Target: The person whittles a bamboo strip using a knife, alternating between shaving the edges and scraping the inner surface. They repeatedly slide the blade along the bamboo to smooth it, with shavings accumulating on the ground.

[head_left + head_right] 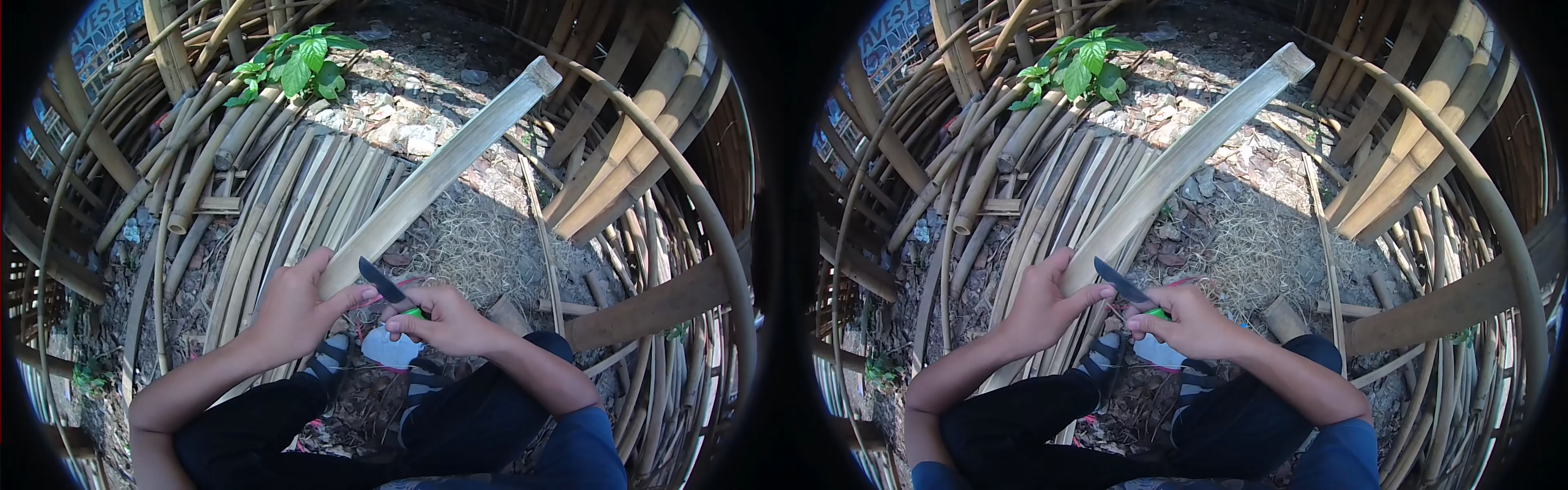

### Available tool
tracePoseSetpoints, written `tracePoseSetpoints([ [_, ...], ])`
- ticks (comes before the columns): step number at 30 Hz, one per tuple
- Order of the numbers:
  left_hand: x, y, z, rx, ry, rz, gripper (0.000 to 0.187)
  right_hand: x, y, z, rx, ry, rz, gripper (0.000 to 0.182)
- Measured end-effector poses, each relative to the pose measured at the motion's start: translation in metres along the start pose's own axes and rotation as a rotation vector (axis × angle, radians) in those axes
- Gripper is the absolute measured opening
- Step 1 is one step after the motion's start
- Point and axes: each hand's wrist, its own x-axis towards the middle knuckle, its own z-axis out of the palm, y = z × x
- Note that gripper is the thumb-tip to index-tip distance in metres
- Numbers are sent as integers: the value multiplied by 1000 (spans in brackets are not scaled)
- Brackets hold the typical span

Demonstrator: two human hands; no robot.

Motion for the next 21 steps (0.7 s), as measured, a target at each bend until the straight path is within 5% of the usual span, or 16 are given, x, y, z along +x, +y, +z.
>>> tracePoseSetpoints([
  [2, 2, 7, -1, -243, -111, -204, 32, 0, -1, 1, 20, -22, 31, 20],
  [8, 7, 33, -9, -590, -257, -281, 23, 1, -2, 5, 97, -119, -19, 21],
  [16, 17, 31, -12, -563, -282, -279, 25, 3, 12, 6, 357, -11, -53, 23],
  [20, 23, 1, -18, -455, -169, -286, 22, -6, 20, -19, 166, 50, -15, 30],
  [21, 23, -1, -21, -449, -162, -296, 22, -7, 24, -26, 420, 26, 30, 34],
])
